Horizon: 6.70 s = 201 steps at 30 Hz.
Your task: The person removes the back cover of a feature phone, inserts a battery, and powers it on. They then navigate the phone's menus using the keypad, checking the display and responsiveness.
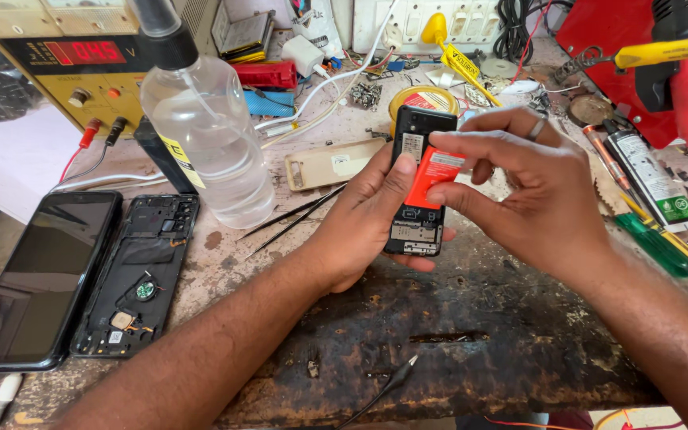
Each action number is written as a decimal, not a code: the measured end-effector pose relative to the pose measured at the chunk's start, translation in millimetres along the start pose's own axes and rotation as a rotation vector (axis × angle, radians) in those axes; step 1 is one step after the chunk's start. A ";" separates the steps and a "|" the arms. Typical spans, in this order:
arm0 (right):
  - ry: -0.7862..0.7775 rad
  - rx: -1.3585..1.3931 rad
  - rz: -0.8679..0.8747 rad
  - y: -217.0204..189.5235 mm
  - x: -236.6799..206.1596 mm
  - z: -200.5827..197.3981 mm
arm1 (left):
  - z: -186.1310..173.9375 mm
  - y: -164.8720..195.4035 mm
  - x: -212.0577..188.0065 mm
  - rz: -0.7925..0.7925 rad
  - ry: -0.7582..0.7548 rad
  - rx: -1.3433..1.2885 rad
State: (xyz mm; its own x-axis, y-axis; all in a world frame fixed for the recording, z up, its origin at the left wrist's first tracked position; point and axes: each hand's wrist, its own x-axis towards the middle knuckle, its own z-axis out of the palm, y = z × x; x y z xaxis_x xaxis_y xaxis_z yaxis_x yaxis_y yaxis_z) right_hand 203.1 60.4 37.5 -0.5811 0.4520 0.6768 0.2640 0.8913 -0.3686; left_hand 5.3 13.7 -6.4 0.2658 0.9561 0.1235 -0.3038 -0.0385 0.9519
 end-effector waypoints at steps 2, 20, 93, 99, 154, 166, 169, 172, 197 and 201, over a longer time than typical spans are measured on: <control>-0.015 -0.100 0.039 0.9 3.0 1.6 | -2.0 -2.2 0.6 0.013 -0.037 -0.031; -0.150 -0.029 0.195 16.2 3.1 2.2 | -5.3 -6.9 4.7 -0.008 -0.072 -0.097; -0.207 -0.077 0.112 13.6 -5.8 43.5 | -10.8 -11.5 16.1 0.287 0.281 -0.212; -0.198 0.165 0.233 5.8 -10.8 53.1 | -4.2 -13.0 20.3 0.215 0.455 -0.111; -0.119 0.935 0.752 47.8 -11.2 46.9 | -42.3 -7.0 21.1 0.304 0.253 0.154; -0.093 0.909 0.789 45.4 -10.2 47.5 | -43.6 -7.5 21.0 0.274 0.254 0.129; -0.088 0.915 0.790 46.2 -10.2 47.8 | -43.8 -7.6 21.6 0.272 0.249 0.103; -0.084 0.920 0.802 46.2 -10.3 48.1 | -43.2 -8.1 21.9 0.263 0.258 0.107; -0.098 0.903 0.841 41.8 -9.6 43.1 | -59.4 -13.9 24.9 0.142 0.162 0.040; -0.091 0.907 0.853 43.7 -10.0 43.8 | -61.3 -15.2 26.1 0.125 0.160 0.026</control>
State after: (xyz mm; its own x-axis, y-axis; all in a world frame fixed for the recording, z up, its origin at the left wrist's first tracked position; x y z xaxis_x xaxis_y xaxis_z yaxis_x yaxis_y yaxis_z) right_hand 186.7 93.3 -13.3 -0.5467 0.8369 -0.0277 -0.0221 -0.0475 -0.9986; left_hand -39.3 57.0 -34.8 0.0780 0.9772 0.1973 -0.3013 -0.1655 0.9391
